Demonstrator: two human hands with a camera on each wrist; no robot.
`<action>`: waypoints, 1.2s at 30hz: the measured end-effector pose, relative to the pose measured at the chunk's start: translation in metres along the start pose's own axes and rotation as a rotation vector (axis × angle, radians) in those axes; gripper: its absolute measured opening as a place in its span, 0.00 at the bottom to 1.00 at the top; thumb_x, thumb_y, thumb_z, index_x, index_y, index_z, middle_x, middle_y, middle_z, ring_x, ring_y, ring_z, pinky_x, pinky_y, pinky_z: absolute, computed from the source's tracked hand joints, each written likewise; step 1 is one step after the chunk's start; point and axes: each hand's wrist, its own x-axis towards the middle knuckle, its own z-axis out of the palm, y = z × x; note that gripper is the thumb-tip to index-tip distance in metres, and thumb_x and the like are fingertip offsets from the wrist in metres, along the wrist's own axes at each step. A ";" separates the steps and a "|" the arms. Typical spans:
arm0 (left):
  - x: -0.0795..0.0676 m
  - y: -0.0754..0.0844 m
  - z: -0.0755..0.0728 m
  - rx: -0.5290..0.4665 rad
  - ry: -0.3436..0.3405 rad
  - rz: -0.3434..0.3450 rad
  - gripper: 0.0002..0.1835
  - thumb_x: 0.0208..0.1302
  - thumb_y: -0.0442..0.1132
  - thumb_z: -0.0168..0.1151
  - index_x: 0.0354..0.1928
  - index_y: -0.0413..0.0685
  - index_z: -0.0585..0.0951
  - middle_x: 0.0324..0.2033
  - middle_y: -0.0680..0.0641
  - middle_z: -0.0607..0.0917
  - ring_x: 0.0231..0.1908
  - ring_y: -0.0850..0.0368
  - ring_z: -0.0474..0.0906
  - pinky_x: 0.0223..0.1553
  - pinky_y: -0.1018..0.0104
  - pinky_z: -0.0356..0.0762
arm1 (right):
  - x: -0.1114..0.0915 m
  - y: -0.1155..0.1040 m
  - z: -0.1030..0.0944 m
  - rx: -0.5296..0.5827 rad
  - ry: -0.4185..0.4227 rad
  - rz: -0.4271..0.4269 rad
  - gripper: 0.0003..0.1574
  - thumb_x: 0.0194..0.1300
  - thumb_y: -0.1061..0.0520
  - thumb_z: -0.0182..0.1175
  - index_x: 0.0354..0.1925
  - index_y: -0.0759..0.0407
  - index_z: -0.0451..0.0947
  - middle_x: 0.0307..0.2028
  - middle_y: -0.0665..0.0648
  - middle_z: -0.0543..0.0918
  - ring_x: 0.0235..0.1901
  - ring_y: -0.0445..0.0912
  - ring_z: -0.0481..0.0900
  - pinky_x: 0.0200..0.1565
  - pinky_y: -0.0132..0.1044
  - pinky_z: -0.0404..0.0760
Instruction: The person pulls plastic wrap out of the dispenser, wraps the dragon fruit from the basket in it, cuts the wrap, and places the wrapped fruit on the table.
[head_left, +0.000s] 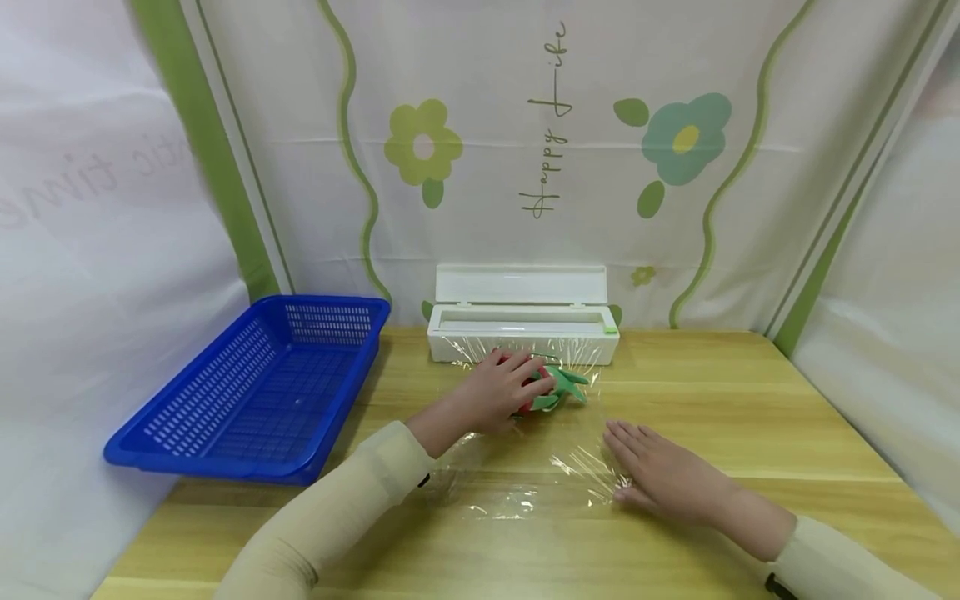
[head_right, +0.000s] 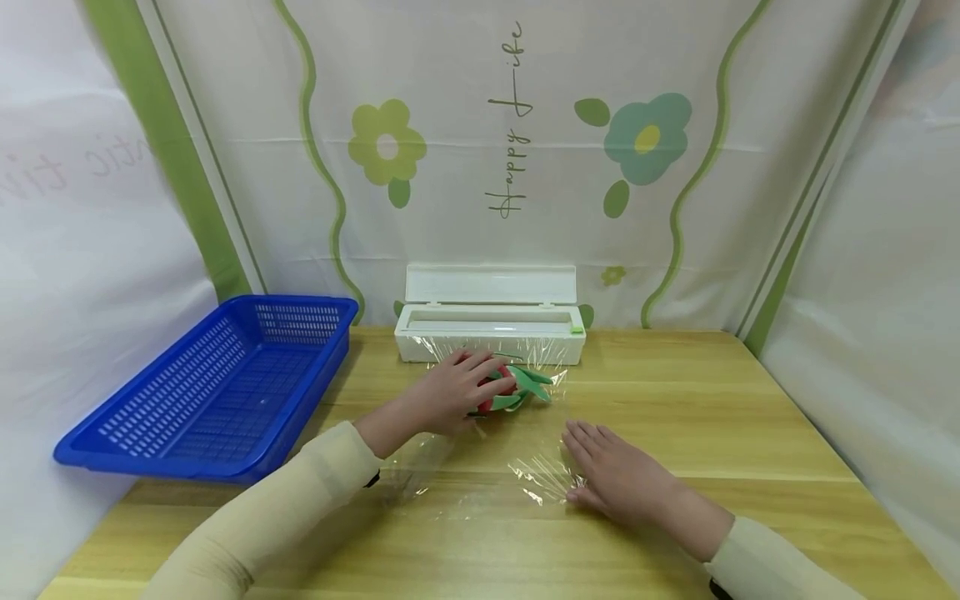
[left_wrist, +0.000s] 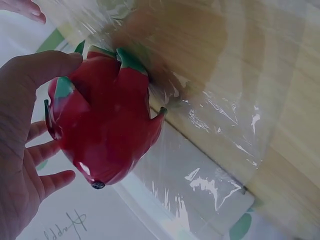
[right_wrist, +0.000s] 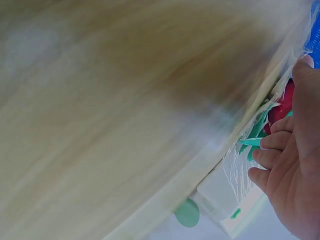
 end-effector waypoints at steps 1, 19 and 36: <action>-0.002 0.000 -0.001 -0.015 0.012 0.001 0.46 0.46 0.61 0.72 0.68 0.56 0.68 0.63 0.45 0.69 0.63 0.45 0.64 0.52 0.48 0.71 | 0.000 0.000 0.000 -0.002 0.005 0.000 0.47 0.71 0.35 0.49 0.66 0.75 0.63 0.66 0.72 0.65 0.65 0.63 0.64 0.63 0.55 0.63; -0.062 0.010 -0.024 -0.118 0.040 -0.018 0.39 0.52 0.50 0.70 0.67 0.53 0.69 0.66 0.41 0.68 0.66 0.43 0.61 0.63 0.44 0.63 | -0.004 -0.001 -0.003 -0.030 0.061 -0.016 0.46 0.69 0.37 0.54 0.64 0.75 0.65 0.64 0.73 0.66 0.63 0.64 0.66 0.61 0.55 0.67; -0.121 0.023 -0.029 -0.174 0.003 -0.017 0.40 0.55 0.58 0.69 0.67 0.51 0.70 0.67 0.39 0.67 0.67 0.41 0.61 0.60 0.42 0.66 | -0.010 -0.005 -0.003 -0.024 0.121 -0.086 0.45 0.68 0.37 0.55 0.64 0.74 0.66 0.64 0.71 0.68 0.62 0.63 0.68 0.68 0.32 0.26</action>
